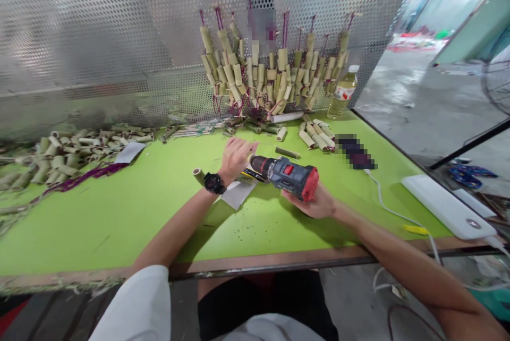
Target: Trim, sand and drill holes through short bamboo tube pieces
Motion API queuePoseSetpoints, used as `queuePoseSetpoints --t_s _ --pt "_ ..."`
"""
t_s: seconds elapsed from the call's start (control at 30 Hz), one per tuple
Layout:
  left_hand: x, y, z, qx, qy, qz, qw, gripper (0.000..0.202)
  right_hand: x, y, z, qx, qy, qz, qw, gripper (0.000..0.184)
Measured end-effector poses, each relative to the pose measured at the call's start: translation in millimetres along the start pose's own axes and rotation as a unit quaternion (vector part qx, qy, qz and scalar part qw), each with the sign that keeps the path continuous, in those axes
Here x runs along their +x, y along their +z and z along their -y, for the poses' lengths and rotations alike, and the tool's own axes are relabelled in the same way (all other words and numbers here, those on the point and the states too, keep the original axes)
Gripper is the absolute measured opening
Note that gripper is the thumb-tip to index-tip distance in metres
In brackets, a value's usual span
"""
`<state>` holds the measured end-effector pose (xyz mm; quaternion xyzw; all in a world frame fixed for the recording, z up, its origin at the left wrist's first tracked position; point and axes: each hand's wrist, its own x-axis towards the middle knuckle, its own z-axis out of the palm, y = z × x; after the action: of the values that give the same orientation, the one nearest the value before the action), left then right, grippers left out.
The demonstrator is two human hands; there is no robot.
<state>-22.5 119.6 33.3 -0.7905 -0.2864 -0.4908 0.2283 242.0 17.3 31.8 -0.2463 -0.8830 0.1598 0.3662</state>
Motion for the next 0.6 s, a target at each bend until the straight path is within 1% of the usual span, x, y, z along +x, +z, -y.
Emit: queuePoseSetpoints --t_s 0.1,0.23,0.3,0.4,0.6 --pt "-1 -0.3 2 0.035 0.001 0.005 0.999 0.048 1 0 1 0.016 0.006 0.005 1.000 0.010" --pt "-3 -2.9 6 0.041 0.005 0.026 0.999 0.047 2 0 1 0.005 -0.015 -0.018 1.000 0.012" --pt "-3 -4.3 8 0.051 0.022 0.018 0.998 0.046 2 0 2 0.008 -0.017 -0.021 1.000 0.012" --pt "-3 -5.4 11 0.081 0.048 -0.002 0.996 0.045 2 0 2 0.026 -0.003 -0.017 1.000 0.015" --pt "-4 -5.9 15 0.102 0.043 0.001 0.994 0.046 3 -1 3 0.045 0.011 -0.014 0.999 0.019"
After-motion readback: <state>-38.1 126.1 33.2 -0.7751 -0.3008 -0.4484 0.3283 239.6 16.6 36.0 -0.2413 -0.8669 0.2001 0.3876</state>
